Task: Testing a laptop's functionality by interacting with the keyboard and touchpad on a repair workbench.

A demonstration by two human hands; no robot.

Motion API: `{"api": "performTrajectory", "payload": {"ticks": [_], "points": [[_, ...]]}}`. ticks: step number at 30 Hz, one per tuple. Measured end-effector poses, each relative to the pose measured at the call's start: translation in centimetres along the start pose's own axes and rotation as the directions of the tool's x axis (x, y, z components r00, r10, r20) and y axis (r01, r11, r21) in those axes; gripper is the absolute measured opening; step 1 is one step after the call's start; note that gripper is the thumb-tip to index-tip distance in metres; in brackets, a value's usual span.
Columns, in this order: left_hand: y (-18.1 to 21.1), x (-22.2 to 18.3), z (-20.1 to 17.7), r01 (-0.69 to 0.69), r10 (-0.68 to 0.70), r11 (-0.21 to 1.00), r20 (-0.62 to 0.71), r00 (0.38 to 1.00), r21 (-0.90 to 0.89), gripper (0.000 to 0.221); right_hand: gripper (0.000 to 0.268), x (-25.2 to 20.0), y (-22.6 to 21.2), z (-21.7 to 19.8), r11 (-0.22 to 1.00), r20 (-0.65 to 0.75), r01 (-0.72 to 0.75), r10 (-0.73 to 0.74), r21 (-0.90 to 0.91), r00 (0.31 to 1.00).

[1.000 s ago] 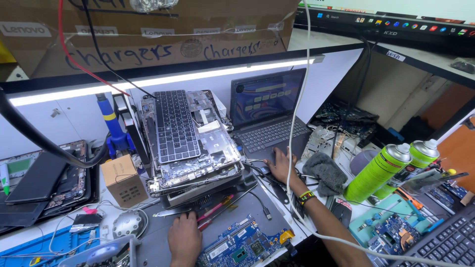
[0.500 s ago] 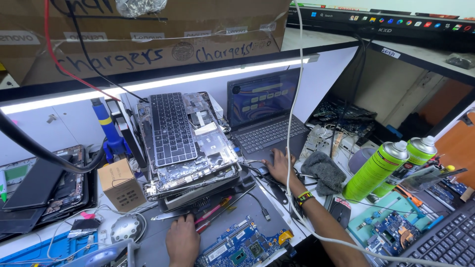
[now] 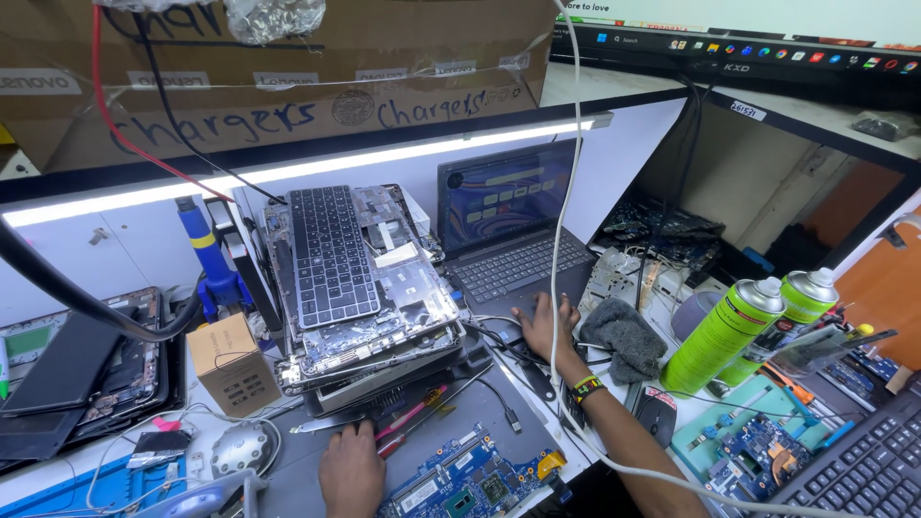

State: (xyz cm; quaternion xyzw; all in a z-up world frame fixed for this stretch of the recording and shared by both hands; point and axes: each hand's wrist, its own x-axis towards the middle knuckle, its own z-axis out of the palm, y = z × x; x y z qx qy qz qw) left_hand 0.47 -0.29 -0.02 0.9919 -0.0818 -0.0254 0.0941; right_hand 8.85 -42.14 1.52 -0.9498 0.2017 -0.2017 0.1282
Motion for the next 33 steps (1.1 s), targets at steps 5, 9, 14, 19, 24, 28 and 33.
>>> {"api": "performTrajectory", "payload": {"ticks": [5, 9, 14, 19, 24, 28, 33], "points": [[-0.4, 0.3, 1.0, -0.008, 0.009, 1.000, -0.025, 1.000, 0.007, 0.029, 0.081, -0.2, -0.6, -0.9, 0.998, 0.075, 0.053, -0.055, 0.028, 0.996], [-0.2, 0.2, 0.9, -0.001, 0.001, 1.000, -0.047, 0.999, -0.009, 0.028, 0.072, -0.2, -0.5, -0.6, 0.997, 0.072, 0.066, -0.068, 0.025, 0.995], [0.0, 0.1, 0.1, 0.015, -0.015, 1.000, 0.001, 1.000, 0.001, 0.029, 0.067, -0.2, -0.4, -0.6, 0.998, 0.002, 0.045, -0.045, 0.033, 0.999], [-0.1, -0.2, 0.1, -0.011, 0.011, 1.000, -0.036, 0.999, -0.006, 0.028, 0.067, -0.4, -0.4, -0.7, 0.999, -0.006, 0.027, -0.027, 0.025, 1.000], [0.1, -0.2, -0.3, 0.000, 0.000, 1.000, -0.011, 1.000, 0.002, 0.030, 0.065, -0.4, -0.5, -1.0, 1.000, -0.037, 0.005, -0.004, 0.015, 0.999], [0.0, -0.3, -0.2, -0.003, 0.003, 1.000, -0.005, 1.000, -0.004, 0.028, 0.064, -0.5, -0.4, -1.0, 0.999, -0.057, 0.030, -0.028, 0.032, 0.998], [-0.2, -0.2, 0.2, -0.017, 0.017, 1.000, -0.041, 0.999, -0.013, 0.024, 0.068, -0.4, -0.2, -0.7, 0.996, -0.062, 0.072, -0.069, 0.046, 0.996]]}}
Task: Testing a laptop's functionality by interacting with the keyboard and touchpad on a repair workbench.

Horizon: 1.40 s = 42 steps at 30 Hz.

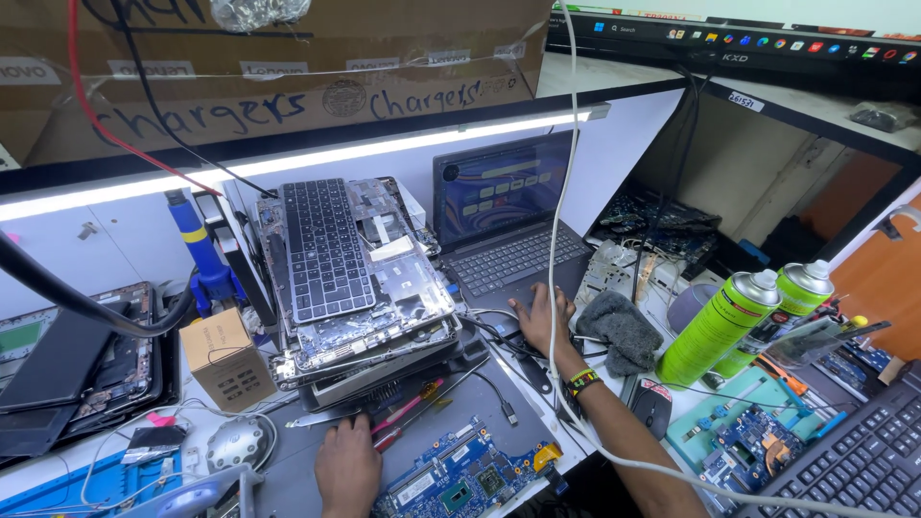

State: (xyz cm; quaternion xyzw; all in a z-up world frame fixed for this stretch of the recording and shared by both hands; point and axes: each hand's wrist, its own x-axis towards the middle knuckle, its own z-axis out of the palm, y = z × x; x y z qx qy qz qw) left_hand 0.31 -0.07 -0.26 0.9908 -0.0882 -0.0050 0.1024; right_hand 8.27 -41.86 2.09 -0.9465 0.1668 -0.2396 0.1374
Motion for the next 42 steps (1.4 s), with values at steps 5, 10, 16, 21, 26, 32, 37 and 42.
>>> {"api": "performTrajectory", "payload": {"ticks": [5, 10, 16, 21, 26, 32, 37, 42], "points": [[-0.1, 0.0, 0.6, -0.016, 0.017, 1.000, -0.057, 0.998, 0.013, 0.027, 0.070, 0.0, -0.2, -0.2, 1.000, 0.037, -0.023, 0.023, -0.009, 0.999], [-0.1, 0.1, 0.6, -0.028, 0.030, 0.999, -0.060, 0.998, 0.022, 0.030, 0.068, 0.0, -0.3, -0.3, 0.999, 0.031, -0.038, 0.038, 0.010, 0.999], [0.0, -0.1, 0.5, -0.032, 0.033, 0.999, -0.072, 0.997, 0.024, 0.030, 0.069, 0.1, 0.1, 0.2, 0.999, 0.070, -0.038, 0.036, 0.026, 0.997], [0.1, -0.3, 0.2, -0.048, 0.049, 0.999, -0.073, 0.996, 0.017, 0.032, 0.077, 0.0, -0.1, 0.0, 0.997, 0.056, -0.061, 0.058, 0.055, 0.997], [0.0, -0.3, 0.4, -0.048, 0.048, 0.999, -0.081, 0.996, 0.008, 0.026, 0.070, -0.3, -1.0, -1.1, 0.992, 0.060, -0.087, 0.082, 0.088, 0.995], [0.1, -0.5, 0.0, -0.046, 0.045, 0.999, -0.093, 0.995, -0.009, 0.021, 0.074, -0.4, -0.9, -1.2, 0.994, 0.048, -0.067, 0.063, 0.089, 0.997], [-0.1, -0.1, 0.9, -0.058, 0.058, 0.998, -0.122, 0.991, 0.001, 0.021, 0.074, -0.3, -1.0, -1.2, 0.991, 0.082, -0.104, 0.097, 0.089, 0.992], [0.3, -0.4, 0.0, -0.052, 0.053, 0.999, -0.069, 0.996, 0.013, 0.023, 0.071, -0.4, -1.0, -1.3, 0.992, 0.061, -0.081, 0.075, 0.095, 0.995]]}}
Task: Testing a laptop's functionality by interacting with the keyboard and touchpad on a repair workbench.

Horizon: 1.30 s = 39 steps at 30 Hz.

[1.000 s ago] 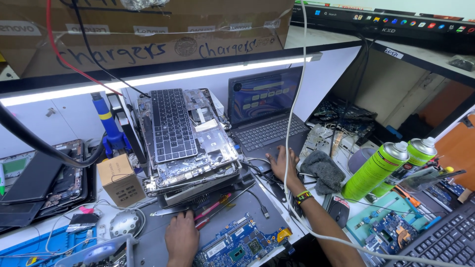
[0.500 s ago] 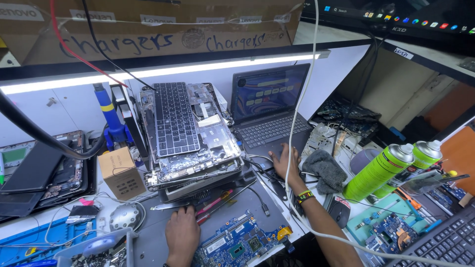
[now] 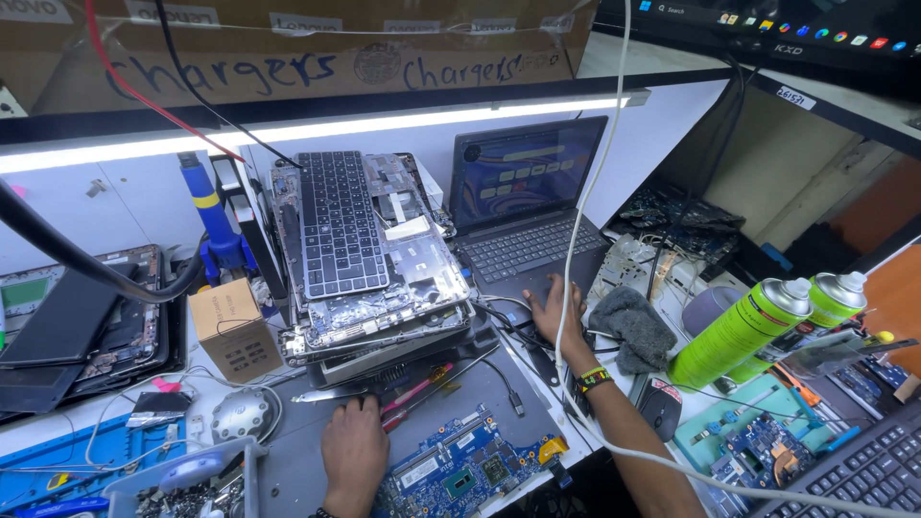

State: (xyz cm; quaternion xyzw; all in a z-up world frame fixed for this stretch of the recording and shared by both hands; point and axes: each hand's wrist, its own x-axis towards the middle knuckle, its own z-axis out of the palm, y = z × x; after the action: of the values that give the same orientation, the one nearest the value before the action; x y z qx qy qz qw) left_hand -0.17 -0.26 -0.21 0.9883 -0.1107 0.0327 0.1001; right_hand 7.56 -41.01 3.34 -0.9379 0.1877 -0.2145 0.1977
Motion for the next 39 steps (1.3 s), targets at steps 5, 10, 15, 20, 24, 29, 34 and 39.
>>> {"api": "performTrajectory", "payload": {"ticks": [5, 10, 15, 20, 24, 29, 34, 39], "points": [[0.0, -0.1, 0.2, -0.003, 0.002, 1.000, -0.005, 1.000, -0.012, 0.023, 0.072, 0.0, 0.3, 0.3, 1.000, -0.022, 0.019, -0.020, -0.009, 1.000], [-0.1, 0.2, 0.8, -0.007, 0.007, 1.000, -0.004, 1.000, -0.020, 0.027, 0.076, 0.0, 0.1, 0.1, 1.000, -0.014, 0.017, -0.017, 0.005, 1.000], [-0.1, 0.0, 0.3, -0.006, 0.008, 0.998, 0.026, 1.000, -0.059, 0.027, 0.071, 0.3, 0.4, 0.5, 1.000, -0.008, 0.002, -0.002, -0.017, 1.000], [-0.1, 0.1, 0.9, -0.006, 0.007, 0.999, 0.013, 1.000, -0.045, 0.027, 0.070, 0.3, 0.3, 0.4, 1.000, 0.001, -0.005, 0.005, -0.004, 1.000], [-0.3, 0.2, 1.7, -0.009, 0.008, 0.999, -0.011, 1.000, -0.045, 0.023, 0.073, 0.0, 0.0, 0.0, 1.000, 0.017, -0.016, 0.016, 0.008, 1.000], [-0.1, -0.2, 0.6, -0.011, 0.012, 0.999, 0.014, 1.000, -0.053, 0.027, 0.072, 0.0, 0.4, 0.4, 1.000, -0.009, 0.007, -0.007, 0.004, 1.000], [0.1, 0.0, 0.3, 0.005, -0.003, 0.999, 0.040, 0.999, -0.051, 0.030, 0.072, 0.4, 0.7, 0.7, 1.000, -0.009, 0.004, -0.004, 0.008, 1.000], [0.3, -0.2, -0.5, -0.003, 0.005, 0.999, 0.044, 0.999, -0.041, 0.020, 0.074, 0.4, 0.7, 0.7, 1.000, 0.002, 0.003, -0.003, 0.005, 1.000]]}}
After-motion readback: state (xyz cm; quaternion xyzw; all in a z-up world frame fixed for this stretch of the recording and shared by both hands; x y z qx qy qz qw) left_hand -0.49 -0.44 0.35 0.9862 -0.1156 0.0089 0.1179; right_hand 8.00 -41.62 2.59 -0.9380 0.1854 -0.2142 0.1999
